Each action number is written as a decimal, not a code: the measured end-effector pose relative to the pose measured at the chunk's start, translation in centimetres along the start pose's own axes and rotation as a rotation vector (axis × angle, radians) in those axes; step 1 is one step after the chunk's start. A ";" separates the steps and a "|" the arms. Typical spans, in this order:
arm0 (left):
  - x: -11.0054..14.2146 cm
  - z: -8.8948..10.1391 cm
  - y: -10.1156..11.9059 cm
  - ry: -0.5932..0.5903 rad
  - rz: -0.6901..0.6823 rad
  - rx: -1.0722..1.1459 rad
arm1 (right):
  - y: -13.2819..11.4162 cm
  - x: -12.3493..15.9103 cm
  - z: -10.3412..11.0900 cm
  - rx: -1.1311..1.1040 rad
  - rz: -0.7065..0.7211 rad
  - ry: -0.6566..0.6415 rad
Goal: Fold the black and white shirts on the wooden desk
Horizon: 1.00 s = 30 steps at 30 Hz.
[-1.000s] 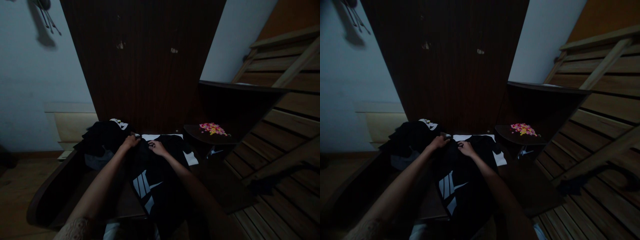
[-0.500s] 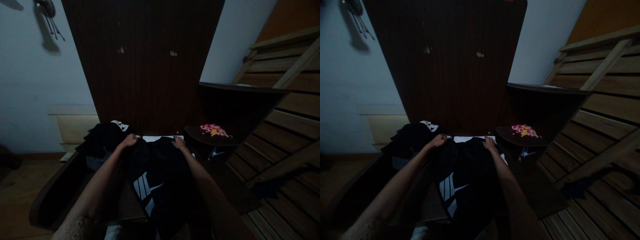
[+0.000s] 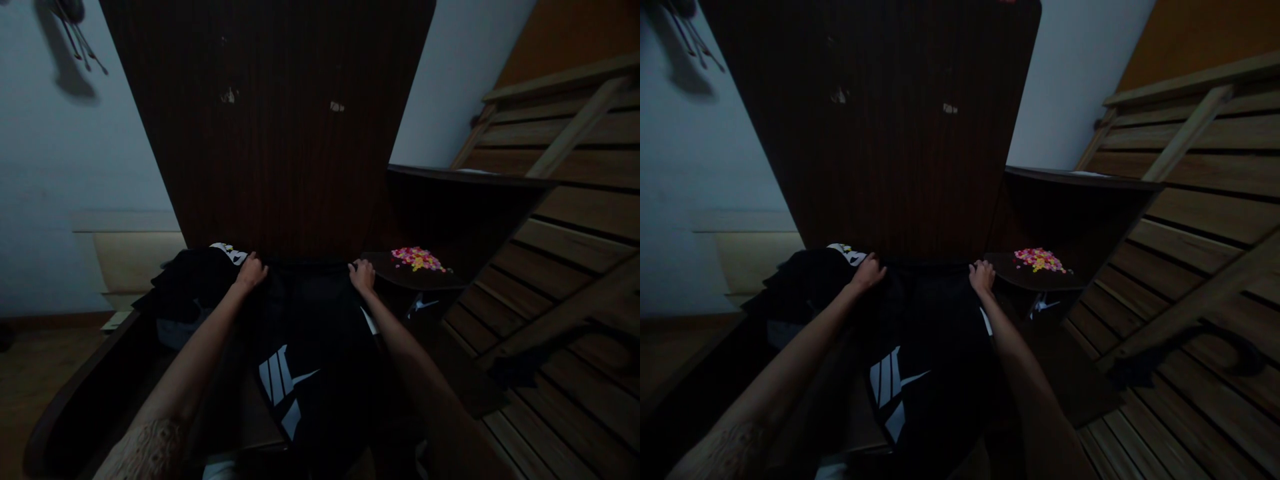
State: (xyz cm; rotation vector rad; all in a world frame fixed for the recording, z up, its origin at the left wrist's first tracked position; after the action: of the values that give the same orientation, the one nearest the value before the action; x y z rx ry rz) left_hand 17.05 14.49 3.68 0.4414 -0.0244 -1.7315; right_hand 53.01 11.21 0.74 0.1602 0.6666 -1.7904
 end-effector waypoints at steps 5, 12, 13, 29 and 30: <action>1.6 -1.1 1.7 0.043 -0.029 -0.114 | -0.8 1.6 0.0 0.150 0.039 -0.076; 10.6 -0.7 2.7 0.068 -0.055 -0.252 | -0.7 6.4 -0.6 0.271 0.145 -0.385; 12.3 -0.7 2.0 0.041 0.007 -0.254 | -0.1 7.4 -0.6 0.281 0.120 -0.449; 20.7 -8.3 -6.4 0.050 0.682 1.365 | 7.5 13.8 -0.7 -0.692 -0.332 -0.473; 20.9 -8.6 -6.8 0.064 0.722 1.423 | 7.8 14.3 -0.8 -0.895 -0.408 -0.476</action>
State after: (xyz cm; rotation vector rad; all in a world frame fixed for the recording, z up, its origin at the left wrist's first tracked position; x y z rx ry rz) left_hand 10.36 -1.94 -11.83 1.3024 -1.2586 -0.7345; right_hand 55.22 -1.73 -8.90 -1.0300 1.1235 -1.6395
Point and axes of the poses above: each hand's wrist, its own x-axis away from the middle knuckle, its own z-axis out of the back of the hand, y = z × x, the point moved 10 cm from there along -x, towards the middle knuckle, and after that the axes turned 1 degree about y, right-handed, at the moved point
